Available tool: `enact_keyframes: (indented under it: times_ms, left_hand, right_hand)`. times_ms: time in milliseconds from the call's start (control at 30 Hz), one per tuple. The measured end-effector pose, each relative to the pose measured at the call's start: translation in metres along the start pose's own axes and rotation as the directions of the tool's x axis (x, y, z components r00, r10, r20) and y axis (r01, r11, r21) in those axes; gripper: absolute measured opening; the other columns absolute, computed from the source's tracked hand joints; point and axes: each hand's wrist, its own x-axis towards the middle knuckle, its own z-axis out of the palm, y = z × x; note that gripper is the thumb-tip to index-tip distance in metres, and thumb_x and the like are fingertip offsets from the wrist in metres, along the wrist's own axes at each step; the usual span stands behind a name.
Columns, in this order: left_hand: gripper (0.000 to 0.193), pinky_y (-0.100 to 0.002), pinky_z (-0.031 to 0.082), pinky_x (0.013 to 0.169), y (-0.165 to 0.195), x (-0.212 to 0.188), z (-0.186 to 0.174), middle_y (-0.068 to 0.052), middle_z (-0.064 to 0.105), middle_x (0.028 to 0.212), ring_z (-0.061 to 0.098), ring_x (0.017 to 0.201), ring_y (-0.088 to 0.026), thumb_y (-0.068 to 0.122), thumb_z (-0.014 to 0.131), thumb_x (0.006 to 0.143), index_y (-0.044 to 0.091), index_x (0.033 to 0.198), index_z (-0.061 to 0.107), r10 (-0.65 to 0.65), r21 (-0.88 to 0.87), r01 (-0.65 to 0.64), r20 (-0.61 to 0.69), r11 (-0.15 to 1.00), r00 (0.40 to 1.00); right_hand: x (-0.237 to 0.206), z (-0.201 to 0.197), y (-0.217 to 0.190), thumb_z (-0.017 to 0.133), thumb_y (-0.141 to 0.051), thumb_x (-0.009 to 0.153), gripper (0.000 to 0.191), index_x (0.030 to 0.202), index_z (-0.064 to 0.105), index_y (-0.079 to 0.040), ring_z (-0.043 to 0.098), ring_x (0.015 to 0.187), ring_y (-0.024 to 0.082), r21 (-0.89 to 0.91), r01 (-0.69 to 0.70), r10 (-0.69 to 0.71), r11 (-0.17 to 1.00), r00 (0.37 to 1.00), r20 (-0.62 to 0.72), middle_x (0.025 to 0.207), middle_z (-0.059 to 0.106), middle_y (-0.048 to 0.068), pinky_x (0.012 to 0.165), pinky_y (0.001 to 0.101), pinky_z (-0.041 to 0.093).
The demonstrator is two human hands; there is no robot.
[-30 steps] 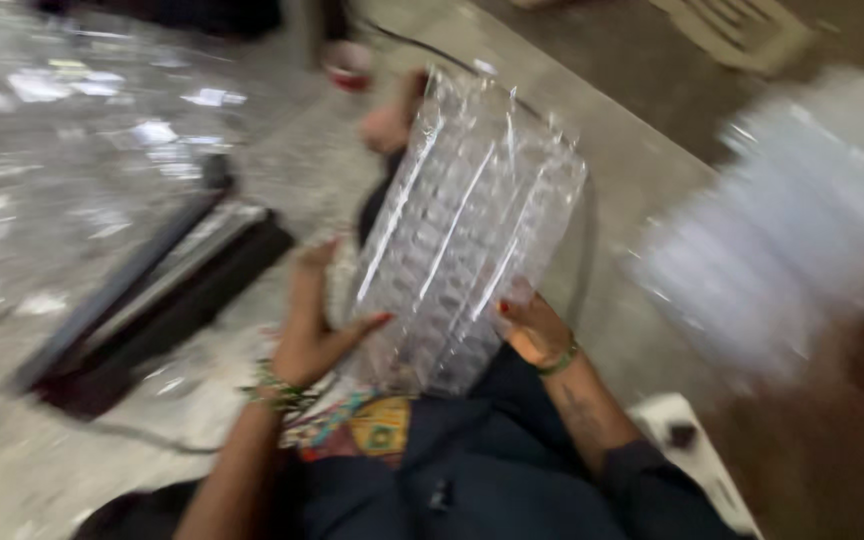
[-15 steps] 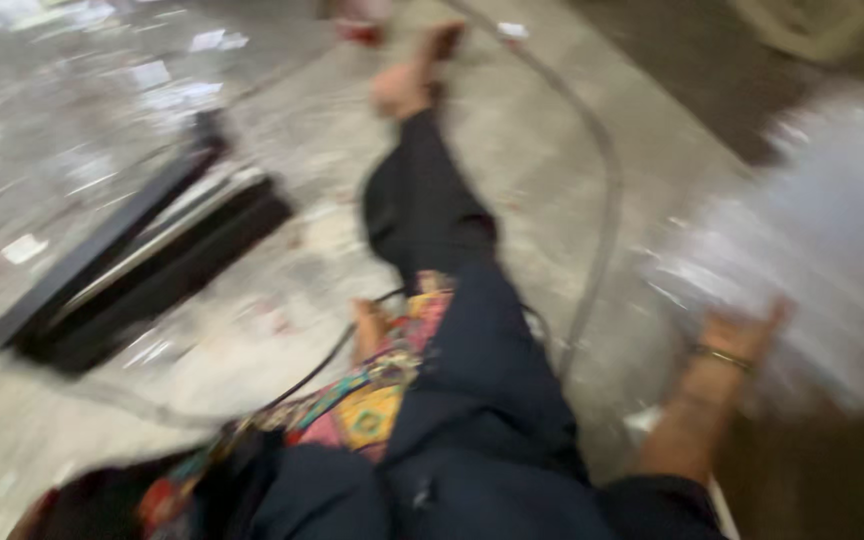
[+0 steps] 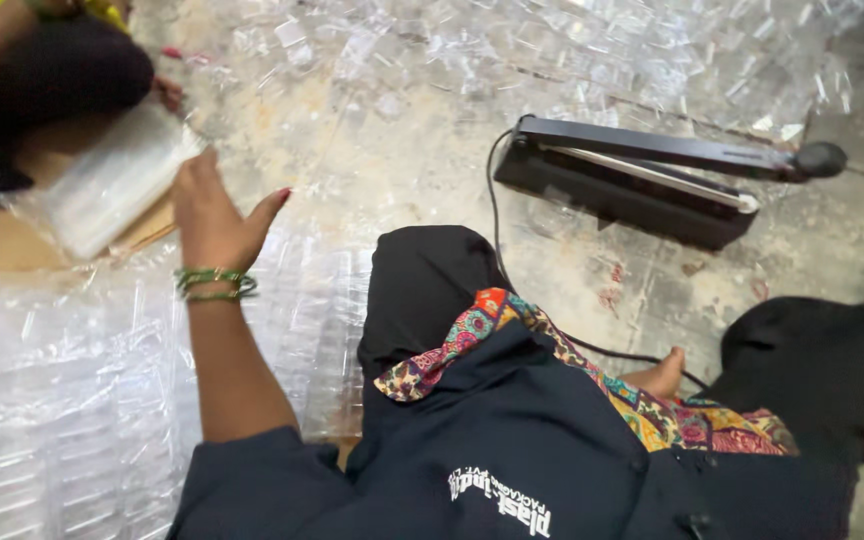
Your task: The person sits on the floor and uses a hand-held impulse sealer to seal clear plastic bags filled with stacks of small plastic cups. They position each bag under the sealing bar, press the lever down to seal, then set the sealed bag aside and reach for the next one.
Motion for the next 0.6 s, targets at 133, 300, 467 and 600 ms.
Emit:
enact_keyframes:
  times_ms: [133,300,467,600]
  left_hand:
    - [0.136,-0.051,0.031,0.115,0.024,0.027,0.059,-0.036,0.042,0.147,0.039,0.138,-0.048,0.080,0.088,0.064,-0.015,0.145,0.035,-0.050,-0.028,0.056,0.174,0.998,0.983]
    - [0.120,-0.056,0.031,0.111,0.055,0.023,0.154,-0.028,0.045,0.147,0.047,0.135,-0.042,0.064,0.083,0.057,-0.002,0.147,0.037,-0.422,0.676,0.218,0.151,0.704,0.894]
    - [0.015,-0.045,0.046,0.096,0.038,0.004,0.171,-0.014,0.075,0.097,0.071,0.096,-0.029,0.014,0.062,0.096,0.009,0.098,0.075,-0.413,0.472,0.352,0.028,0.808,0.910]
    - [0.023,-0.045,0.048,0.079,0.017,-0.012,0.121,-0.013,0.068,0.070,0.066,0.072,-0.031,0.011,0.060,0.097,0.011,0.077,0.072,-0.137,0.328,0.245,-0.319,0.912,0.938]
  right_hand:
    - [0.036,0.095,-0.005,0.060,-0.022,0.110,0.022,0.122,0.059,-0.004,0.069,0.104,0.029,-0.016,0.041,-0.036,0.999,0.973,0.227,0.118,0.068,0.017,0.096,0.0427,0.055]
    - [0.042,0.180,-0.005,0.056,-0.018,0.117,0.019,0.118,0.060,0.000,0.071,0.098,0.028,-0.031,0.092,-0.069,0.995,0.897,0.436,0.112,0.070,0.020,0.093,0.0399,0.056]
    - [0.024,0.180,0.007,0.056,-0.014,0.114,0.016,0.115,0.061,0.001,0.072,0.097,0.028,0.016,0.073,-0.072,0.997,0.893,0.444,0.110,0.071,0.018,0.092,0.0404,0.057]
    - [0.022,0.161,0.019,0.058,-0.013,0.117,0.015,0.111,0.060,0.001,0.071,0.099,0.029,0.153,0.002,-0.053,0.988,0.942,0.331,0.112,0.070,0.017,0.094,0.0400,0.056]
